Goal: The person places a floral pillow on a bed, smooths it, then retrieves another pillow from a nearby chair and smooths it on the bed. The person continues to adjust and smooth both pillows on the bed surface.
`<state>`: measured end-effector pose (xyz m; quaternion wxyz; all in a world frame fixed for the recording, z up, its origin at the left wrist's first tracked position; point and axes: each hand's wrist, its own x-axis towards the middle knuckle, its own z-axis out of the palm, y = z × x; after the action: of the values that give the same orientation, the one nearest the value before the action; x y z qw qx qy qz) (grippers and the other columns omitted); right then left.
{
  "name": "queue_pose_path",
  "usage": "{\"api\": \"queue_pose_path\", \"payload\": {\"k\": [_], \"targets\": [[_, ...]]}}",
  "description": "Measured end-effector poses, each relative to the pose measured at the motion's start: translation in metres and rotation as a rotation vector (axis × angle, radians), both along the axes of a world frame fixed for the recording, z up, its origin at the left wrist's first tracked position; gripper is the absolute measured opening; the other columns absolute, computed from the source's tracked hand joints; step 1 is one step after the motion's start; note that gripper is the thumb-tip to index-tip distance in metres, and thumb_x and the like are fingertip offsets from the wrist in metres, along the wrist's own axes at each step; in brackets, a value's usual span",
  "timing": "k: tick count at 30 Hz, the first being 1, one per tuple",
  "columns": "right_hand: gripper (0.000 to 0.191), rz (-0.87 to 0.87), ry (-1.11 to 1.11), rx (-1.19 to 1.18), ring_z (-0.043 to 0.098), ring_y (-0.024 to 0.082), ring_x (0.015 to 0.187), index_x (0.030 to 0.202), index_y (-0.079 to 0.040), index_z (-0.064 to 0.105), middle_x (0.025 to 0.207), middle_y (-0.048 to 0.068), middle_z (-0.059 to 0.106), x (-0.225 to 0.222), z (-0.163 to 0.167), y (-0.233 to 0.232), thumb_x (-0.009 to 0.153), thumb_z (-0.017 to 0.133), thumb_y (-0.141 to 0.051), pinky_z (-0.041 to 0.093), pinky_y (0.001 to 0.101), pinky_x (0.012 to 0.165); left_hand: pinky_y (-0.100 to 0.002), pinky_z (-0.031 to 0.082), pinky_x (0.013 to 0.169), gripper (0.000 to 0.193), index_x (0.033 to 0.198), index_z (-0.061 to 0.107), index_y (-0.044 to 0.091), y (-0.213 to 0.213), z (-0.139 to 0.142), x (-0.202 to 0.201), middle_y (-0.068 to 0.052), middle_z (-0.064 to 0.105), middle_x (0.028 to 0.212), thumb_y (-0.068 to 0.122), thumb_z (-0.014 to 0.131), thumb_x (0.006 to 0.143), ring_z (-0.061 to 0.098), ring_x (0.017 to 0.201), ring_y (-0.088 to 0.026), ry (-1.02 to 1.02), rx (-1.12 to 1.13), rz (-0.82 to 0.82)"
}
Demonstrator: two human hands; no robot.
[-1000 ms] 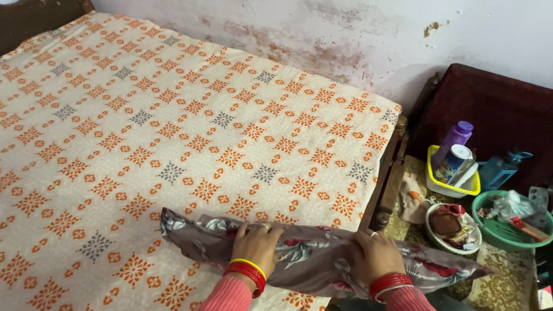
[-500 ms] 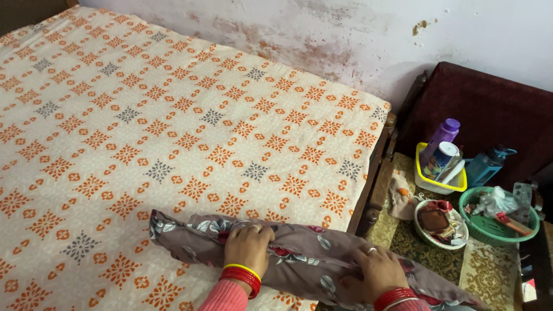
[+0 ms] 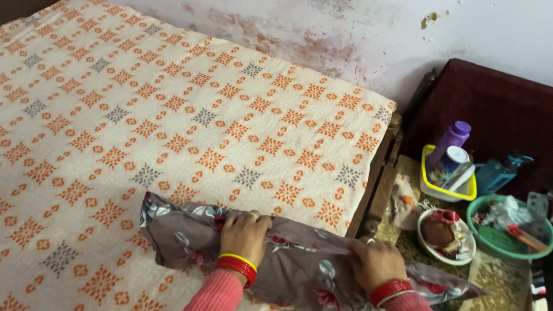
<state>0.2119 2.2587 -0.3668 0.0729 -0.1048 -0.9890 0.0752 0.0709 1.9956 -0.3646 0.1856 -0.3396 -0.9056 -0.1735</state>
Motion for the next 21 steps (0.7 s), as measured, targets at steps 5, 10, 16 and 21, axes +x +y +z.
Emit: {"api": "queue_pose_path", "payload": {"k": [5, 10, 16, 21], "targets": [[0.016, -0.1, 0.116, 0.02, 0.067, 0.026, 0.106, 0.098, -0.026, 0.076, 0.097, 0.003, 0.075, -0.075, 0.023, 0.049, 0.088, 0.064, -0.026, 0.046, 0.0466, 0.101, -0.048, 0.042, 0.102, 0.021, 0.103, 0.07, 0.018, 0.06, 0.013, -0.058, -0.005, 0.07, 0.109, 0.018, 0.073, 0.082, 0.065, 0.106, -0.026, 0.008, -0.027, 0.116], [0.021, -0.112, 0.162, -0.096, 0.065, 0.029, 0.108, 0.106, -0.028, 0.076, 0.107, 0.003, 0.074, -0.119, 0.006, 0.074, 0.086, 0.069, -0.032, 0.043, 0.048, 0.102, -0.053, 0.032, 0.11, 0.045, 0.127, 0.066, 0.017, 0.094, -0.006, -0.082, -0.01, 0.063, 0.131, 0.028, 0.071, 0.084, 0.055, 0.125, -0.029, -0.06, -0.006, 0.168], [0.035, -0.076, -0.058, -0.124, 0.061, 0.027, 0.117, 0.121, -0.026, 0.068, 0.128, 0.0, 0.067, -0.125, -0.065, 0.066, 0.086, 0.07, -0.034, 0.043, 0.0464, 0.105, -0.052, 0.024, 0.119, 0.045, 0.135, 0.06, 0.021, 0.097, -0.066, -0.078, -0.009, 0.053, 0.147, 0.029, 0.067, 0.091, 0.045, 0.141, -0.027, -0.306, -0.129, 0.14], [0.053, -0.042, -0.158, -0.181, 0.052, 0.025, 0.131, 0.136, -0.025, 0.055, 0.141, 0.0, 0.055, -0.133, -0.113, 0.054, 0.086, 0.069, -0.035, 0.04, 0.0472, 0.109, -0.056, 0.014, 0.12, 0.049, 0.141, 0.055, 0.028, 0.109, -0.103, -0.079, -0.008, 0.04, 0.156, 0.03, 0.065, 0.092, 0.031, 0.148, -0.026, -0.516, -0.182, 0.17]]}}
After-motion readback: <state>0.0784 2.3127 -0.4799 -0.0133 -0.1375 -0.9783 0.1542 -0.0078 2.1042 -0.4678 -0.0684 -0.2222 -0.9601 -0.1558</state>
